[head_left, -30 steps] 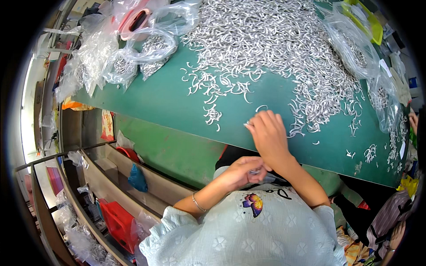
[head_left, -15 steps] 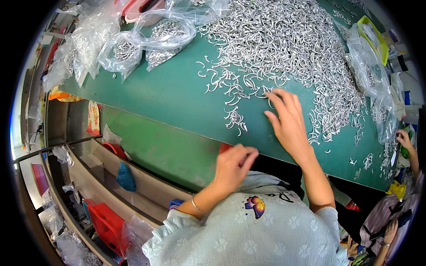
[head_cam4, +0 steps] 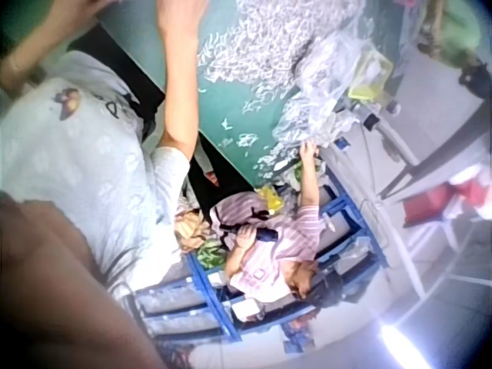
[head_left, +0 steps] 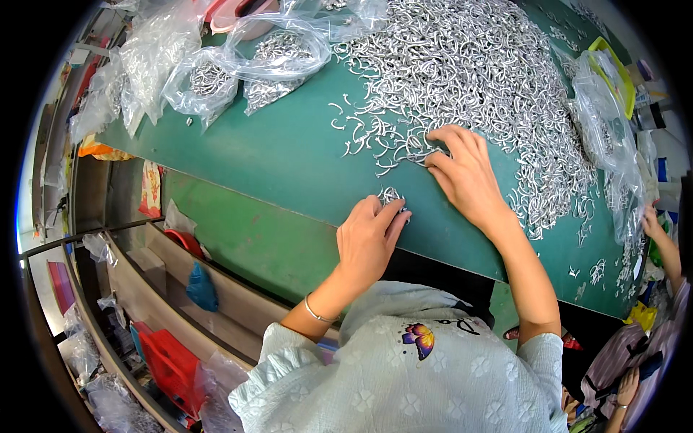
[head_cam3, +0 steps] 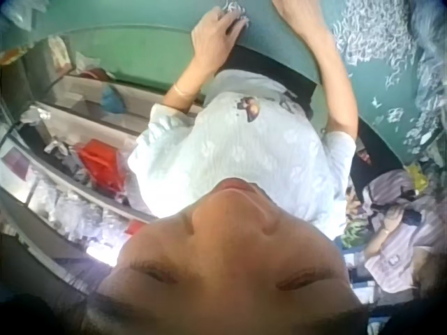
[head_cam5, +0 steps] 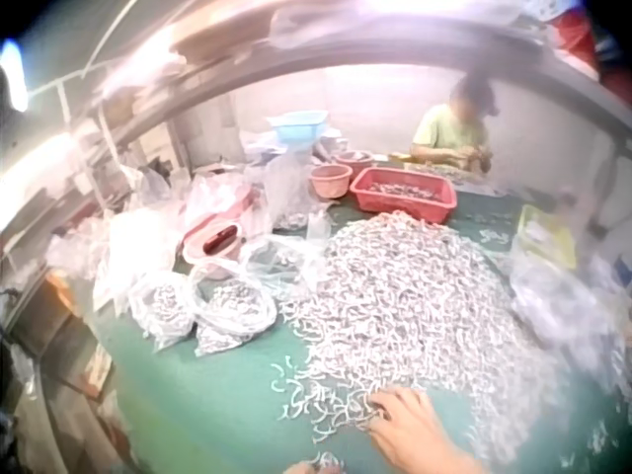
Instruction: The person sorts and arranges small curved metal parts on a green workbench, moving them between piles and into plastic bags.
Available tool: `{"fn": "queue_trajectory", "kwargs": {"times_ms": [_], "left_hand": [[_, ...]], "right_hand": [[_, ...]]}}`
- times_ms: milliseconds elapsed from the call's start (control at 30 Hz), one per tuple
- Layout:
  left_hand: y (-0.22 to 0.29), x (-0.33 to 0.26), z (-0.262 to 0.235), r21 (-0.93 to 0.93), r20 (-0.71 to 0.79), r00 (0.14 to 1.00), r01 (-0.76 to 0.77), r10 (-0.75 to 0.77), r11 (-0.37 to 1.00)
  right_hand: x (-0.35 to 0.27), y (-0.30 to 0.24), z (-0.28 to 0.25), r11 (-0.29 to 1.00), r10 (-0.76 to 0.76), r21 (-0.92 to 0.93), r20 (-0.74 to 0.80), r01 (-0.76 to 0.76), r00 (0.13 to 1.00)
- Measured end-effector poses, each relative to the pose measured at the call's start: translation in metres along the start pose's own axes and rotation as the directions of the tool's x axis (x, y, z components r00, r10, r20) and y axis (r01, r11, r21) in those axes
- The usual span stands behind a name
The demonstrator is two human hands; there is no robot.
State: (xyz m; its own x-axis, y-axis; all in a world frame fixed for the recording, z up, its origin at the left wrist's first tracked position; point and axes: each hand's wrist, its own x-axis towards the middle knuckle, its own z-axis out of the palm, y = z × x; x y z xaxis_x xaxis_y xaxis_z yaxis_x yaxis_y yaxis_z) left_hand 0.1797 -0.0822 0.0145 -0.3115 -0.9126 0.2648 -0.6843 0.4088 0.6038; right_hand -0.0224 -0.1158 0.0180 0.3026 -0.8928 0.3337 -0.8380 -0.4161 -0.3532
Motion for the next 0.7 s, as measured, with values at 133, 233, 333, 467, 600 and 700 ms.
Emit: {"fn": "queue_trajectory", "kwargs": {"times_ms": [133, 233, 333, 467, 600, 700], "left_hand": [[0.004, 0.005, 0.004, -0.005, -0.024, 1.000, -0.013, 0.013, 1.000], [-0.003, 0.007, 0.006, 0.010, 0.026, 0.998, -0.051, 0.051, 0.999], [-0.006, 0.006, 0.005, 0.029, 0.030, 0.997, -0.072, 0.071, 0.997], [-0.002, 0.005, 0.006, -0.038, 0.040, 0.992, -0.118, 0.120, 0.992], [-0.006, 0.007, 0.007, -0.025, 0.028, 0.995, -0.099, 0.100, 0.995], [-0.017, 0.009, 0.011, -0.006, -0.014, 0.994, -0.109, 0.109, 0.994]], "right_hand": [[0.015, -0.022, 0.018, 0.979, -0.102, 0.178, -0.007, 0.102, 0.995], [0.015, -0.005, 0.027, 0.988, -0.135, 0.079, 0.033, 0.133, 0.990], [0.005, 0.020, 0.013, 0.996, -0.081, -0.034, 0.029, 0.082, 0.996], [-0.004, 0.030, -0.017, 1.000, 0.025, -0.016, 0.005, -0.025, 1.000], [0.001, 0.027, -0.022, 0.976, 0.214, 0.055, -0.056, -0.211, 0.975], [0.022, 0.013, -0.005, 0.993, 0.052, 0.111, -0.099, -0.040, 0.994]]}}
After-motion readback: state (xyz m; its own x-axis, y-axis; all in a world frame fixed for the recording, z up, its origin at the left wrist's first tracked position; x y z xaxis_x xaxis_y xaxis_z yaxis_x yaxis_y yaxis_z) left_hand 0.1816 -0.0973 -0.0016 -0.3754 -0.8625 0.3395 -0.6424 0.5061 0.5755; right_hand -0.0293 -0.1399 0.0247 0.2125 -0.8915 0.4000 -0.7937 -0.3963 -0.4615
